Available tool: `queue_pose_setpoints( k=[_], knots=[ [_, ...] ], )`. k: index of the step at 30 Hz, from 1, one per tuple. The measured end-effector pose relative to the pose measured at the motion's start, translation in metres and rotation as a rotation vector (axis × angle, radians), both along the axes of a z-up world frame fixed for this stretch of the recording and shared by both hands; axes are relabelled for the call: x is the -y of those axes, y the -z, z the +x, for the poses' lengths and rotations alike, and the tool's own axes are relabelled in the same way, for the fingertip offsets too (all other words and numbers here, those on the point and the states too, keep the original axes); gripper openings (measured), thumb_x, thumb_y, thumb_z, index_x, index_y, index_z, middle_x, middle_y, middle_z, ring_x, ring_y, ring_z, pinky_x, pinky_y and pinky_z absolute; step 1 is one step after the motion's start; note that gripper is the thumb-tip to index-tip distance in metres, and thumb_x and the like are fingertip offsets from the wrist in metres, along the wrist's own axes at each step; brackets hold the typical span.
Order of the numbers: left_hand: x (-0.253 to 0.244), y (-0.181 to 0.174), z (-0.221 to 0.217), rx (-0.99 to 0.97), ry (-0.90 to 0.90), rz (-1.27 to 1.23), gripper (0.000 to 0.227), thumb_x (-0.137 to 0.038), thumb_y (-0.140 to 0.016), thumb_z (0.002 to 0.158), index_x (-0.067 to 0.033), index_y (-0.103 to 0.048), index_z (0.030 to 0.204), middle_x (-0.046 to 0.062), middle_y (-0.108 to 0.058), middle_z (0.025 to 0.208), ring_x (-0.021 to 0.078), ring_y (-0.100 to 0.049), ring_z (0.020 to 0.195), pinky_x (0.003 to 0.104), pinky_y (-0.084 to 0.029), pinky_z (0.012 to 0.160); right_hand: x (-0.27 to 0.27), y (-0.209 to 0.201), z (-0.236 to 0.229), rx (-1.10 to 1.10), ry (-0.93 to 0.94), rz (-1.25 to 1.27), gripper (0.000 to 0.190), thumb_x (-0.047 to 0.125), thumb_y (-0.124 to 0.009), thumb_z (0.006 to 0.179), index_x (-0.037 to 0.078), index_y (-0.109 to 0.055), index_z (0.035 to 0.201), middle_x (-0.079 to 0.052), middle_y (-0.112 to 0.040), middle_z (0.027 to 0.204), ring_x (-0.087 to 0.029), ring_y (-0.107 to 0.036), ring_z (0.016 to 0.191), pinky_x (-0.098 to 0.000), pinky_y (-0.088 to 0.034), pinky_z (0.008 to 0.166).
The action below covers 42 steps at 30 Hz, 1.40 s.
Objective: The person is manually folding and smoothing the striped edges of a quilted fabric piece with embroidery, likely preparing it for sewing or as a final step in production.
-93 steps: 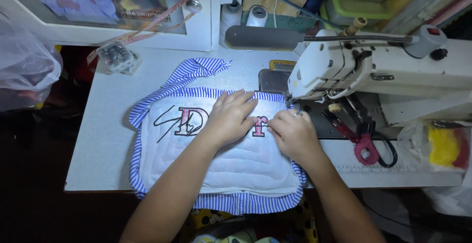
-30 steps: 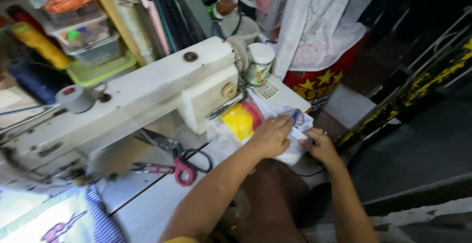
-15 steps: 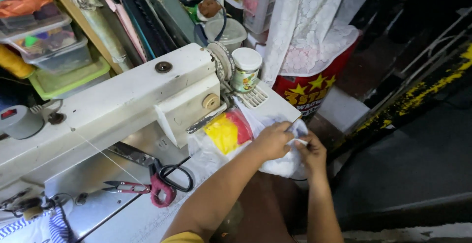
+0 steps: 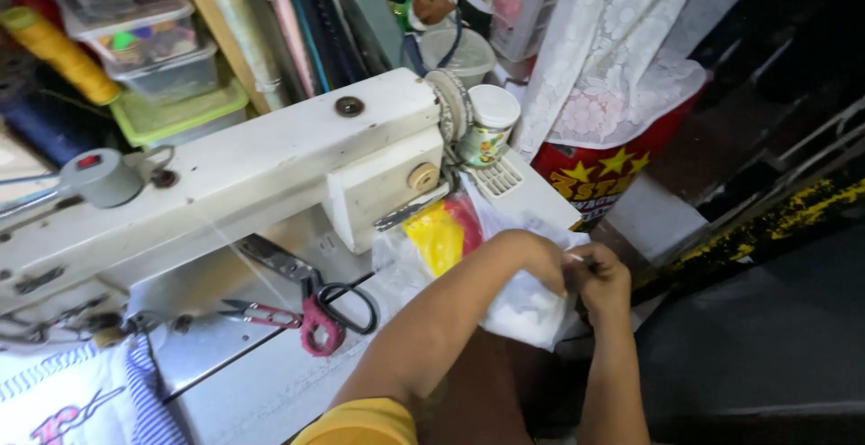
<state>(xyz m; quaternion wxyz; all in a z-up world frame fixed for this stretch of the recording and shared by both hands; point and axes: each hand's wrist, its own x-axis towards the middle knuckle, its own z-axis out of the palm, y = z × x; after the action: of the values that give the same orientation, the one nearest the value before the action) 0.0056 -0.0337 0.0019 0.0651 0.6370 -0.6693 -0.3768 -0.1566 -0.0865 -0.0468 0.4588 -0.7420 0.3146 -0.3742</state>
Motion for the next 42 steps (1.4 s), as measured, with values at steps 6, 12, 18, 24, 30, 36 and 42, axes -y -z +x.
queue_pose_setpoints(
  k=[6,12,18,24,30,36,42],
  knots=[
    [-0.022,0.021,-0.006,0.21,-0.273,-0.426,0.049,-0.044,-0.08,0.066,-0.0201,-0.078,0.109,0.009,-0.078,0.093,0.0356,-0.076,0.097,0.058,-0.06,0.078,0.024,0.019,0.008,-0.082,0.111,-0.118,0.004,0.013,-0.074,0.1,0.014,-0.072,0.103,-0.007,-0.073,0.091,-0.014,-0.06,0.09,-0.034,-0.048,0.087],
    [-0.134,-0.009,-0.049,0.106,-0.446,-1.314,0.022,-0.025,-0.069,0.079,-0.007,-0.067,0.09,0.016,-0.068,0.079,0.0432,-0.071,0.078,0.059,-0.055,0.072,0.033,0.036,0.038,-0.329,-0.192,-0.705,0.025,0.009,-0.069,0.093,0.004,-0.076,0.117,-0.026,-0.076,0.105,-0.037,-0.072,0.11,-0.0421,-0.055,0.1],
    [-0.292,0.003,-0.091,0.144,-0.36,-1.227,0.025,-0.035,-0.056,0.095,-0.0131,-0.062,0.103,0.007,-0.066,0.096,0.0347,-0.066,0.088,0.049,-0.05,0.085,-0.073,-0.029,0.006,-0.486,0.031,-1.085,0.047,0.018,-0.071,0.084,0.002,-0.076,0.128,-0.021,-0.071,0.126,-0.043,-0.069,0.107,-0.0526,-0.056,0.092],
    [-0.461,-0.031,-0.076,-0.139,-0.297,-1.124,0.042,-0.038,-0.037,0.11,-0.0063,-0.066,0.112,0.012,-0.071,0.119,0.034,-0.073,0.105,0.048,-0.058,0.097,-0.276,-0.091,0.012,-0.228,-0.468,-0.269,0.049,0.02,-0.059,0.098,0.0,-0.06,0.143,-0.017,-0.07,0.128,-0.023,-0.066,0.114,-0.0335,-0.047,0.104],
    [-0.599,-0.046,-0.003,0.024,-0.681,-1.134,0.026,0.002,-0.038,0.096,0.0017,-0.06,0.083,0.019,-0.073,0.085,0.0356,-0.075,0.102,0.037,-0.068,0.08,-0.42,-0.078,0.085,-0.44,-0.76,0.458,0.055,0.018,-0.067,0.086,0.012,-0.063,0.141,-0.009,-0.07,0.144,-0.02,-0.064,0.136,-0.0367,-0.047,0.114],
    [-0.649,-0.02,0.068,0.248,-0.902,-0.573,0.023,-0.009,-0.059,0.091,-0.0026,-0.073,0.108,0.013,-0.073,0.121,0.0295,-0.066,0.111,0.042,-0.055,0.099,-0.485,-0.06,0.145,-0.358,-0.787,0.735,0.071,0.015,-0.062,0.091,0.006,-0.036,0.156,-0.018,-0.035,0.166,-0.027,-0.044,0.148,-0.042,-0.048,0.111],
    [-0.638,0.001,0.101,0.425,-0.36,-0.504,0.04,-0.033,-0.068,0.088,-0.0184,-0.069,0.125,0.005,-0.067,0.121,0.0246,-0.058,0.107,0.041,-0.05,0.084,-0.495,-0.053,0.144,-0.491,-0.817,0.868,0.063,0.018,-0.055,0.099,0.012,-0.037,0.159,-0.009,-0.062,0.083,-0.009,-0.055,0.051,-0.0194,-0.037,0.029]
  ],
)
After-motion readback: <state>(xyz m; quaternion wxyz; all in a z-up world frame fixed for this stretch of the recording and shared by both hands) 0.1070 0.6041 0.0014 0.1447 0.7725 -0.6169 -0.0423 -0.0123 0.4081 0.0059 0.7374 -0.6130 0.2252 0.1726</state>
